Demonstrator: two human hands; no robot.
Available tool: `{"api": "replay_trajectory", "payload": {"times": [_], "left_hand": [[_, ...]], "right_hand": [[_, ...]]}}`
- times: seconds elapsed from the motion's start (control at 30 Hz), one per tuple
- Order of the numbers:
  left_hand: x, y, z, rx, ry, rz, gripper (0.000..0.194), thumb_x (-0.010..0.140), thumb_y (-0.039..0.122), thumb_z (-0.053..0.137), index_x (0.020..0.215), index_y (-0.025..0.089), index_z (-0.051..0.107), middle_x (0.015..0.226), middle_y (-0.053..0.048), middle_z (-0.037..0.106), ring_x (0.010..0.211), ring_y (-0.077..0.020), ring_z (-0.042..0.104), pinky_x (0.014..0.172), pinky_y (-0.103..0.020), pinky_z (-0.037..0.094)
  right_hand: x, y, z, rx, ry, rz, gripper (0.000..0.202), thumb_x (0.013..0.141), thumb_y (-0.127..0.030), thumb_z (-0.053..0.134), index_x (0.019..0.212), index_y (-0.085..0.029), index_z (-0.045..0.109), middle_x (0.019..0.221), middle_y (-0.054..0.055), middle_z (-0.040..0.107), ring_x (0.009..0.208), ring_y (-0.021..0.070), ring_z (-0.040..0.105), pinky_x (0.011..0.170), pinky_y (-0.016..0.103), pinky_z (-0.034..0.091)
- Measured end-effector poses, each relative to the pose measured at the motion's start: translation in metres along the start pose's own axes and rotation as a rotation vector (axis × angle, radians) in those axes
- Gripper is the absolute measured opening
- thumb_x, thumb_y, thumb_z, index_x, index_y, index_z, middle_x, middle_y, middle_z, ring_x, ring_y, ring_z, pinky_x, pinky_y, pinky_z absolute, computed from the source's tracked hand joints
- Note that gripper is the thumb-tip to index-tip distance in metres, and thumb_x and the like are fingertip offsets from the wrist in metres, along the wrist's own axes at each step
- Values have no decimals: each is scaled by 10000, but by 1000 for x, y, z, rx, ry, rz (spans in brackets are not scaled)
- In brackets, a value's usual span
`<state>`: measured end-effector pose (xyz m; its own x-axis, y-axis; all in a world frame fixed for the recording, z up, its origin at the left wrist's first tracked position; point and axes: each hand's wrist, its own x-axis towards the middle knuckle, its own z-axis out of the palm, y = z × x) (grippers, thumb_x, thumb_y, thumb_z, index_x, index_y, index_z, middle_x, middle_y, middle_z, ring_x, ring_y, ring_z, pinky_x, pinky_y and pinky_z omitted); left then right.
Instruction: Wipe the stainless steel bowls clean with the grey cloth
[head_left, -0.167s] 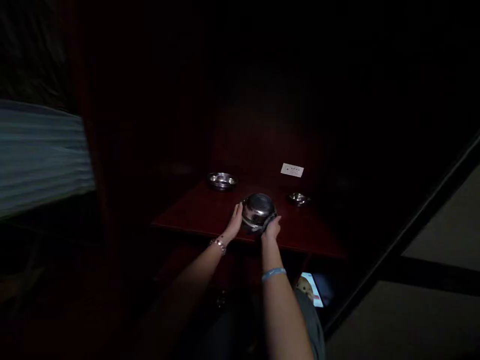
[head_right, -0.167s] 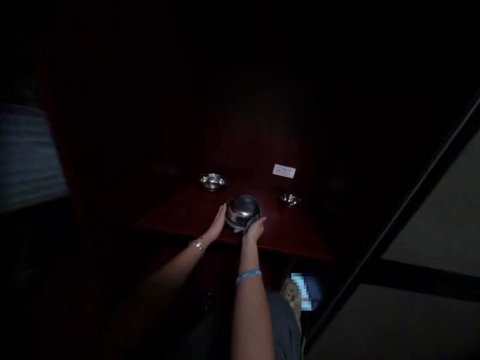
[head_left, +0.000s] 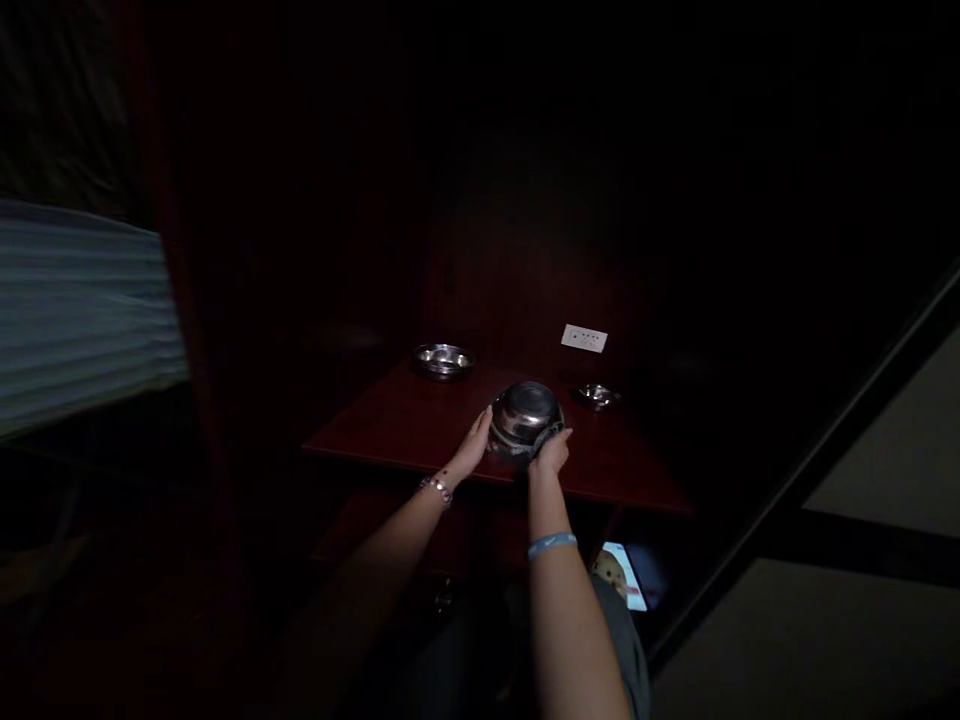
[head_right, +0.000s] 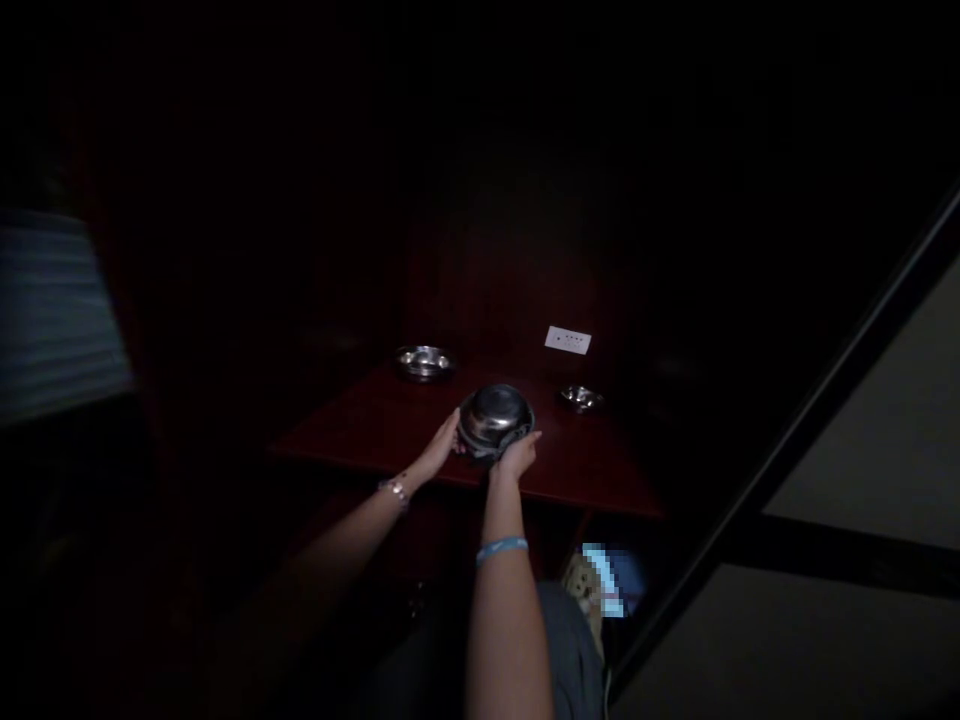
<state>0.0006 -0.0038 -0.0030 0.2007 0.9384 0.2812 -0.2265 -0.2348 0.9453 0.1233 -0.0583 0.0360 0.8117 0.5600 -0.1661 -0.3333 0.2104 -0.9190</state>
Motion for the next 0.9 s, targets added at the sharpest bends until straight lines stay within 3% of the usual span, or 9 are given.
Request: {"api": "replay_trajectory", "payload": {"times": [0.13, 0.5, 0.67, 0.9], "left_hand": [[-2, 5, 1, 12, -53, 31, 594, 873, 720, 489, 832, 156, 671, 624, -24, 645, 545, -131, 560, 529, -242, 414], [-4, 11, 1, -5, -39, 72, 600, 846, 729, 519, 775, 153, 673, 610, -26, 639, 552, -135, 538, 543, -259, 391], [-5, 13, 1, 13, -49, 78, 606, 833, 739, 518, 749, 156, 658, 617, -23, 629, 547, -130, 522, 546, -258, 392], [-7, 15, 2, 64, -38, 91, 606, 830, 750, 495, 678, 176, 611, 582, -9, 592, 538, -131, 491, 536, -261, 371]], "right_hand": [[5, 8, 2, 22, -2, -9, 580, 994, -507, 330, 1106, -55, 676, 1056, 191, 755, 1054, 238, 726, 830, 295, 592], [5, 13, 5, 99, -38, 26, 514, 981, -475, 366, 1123, -79, 661, 1165, 196, 726, 1076, 234, 716, 891, 319, 579], [4, 13, 3, 143, -33, 89, 481, 968, -462, 360, 1083, -106, 663, 1068, 161, 745, 1050, 233, 724, 889, 348, 587], [-1, 7, 7, 305, -126, 69, 414, 955, -407, 276, 952, -195, 631, 855, 29, 724, 877, 161, 717, 799, 297, 590]]}}
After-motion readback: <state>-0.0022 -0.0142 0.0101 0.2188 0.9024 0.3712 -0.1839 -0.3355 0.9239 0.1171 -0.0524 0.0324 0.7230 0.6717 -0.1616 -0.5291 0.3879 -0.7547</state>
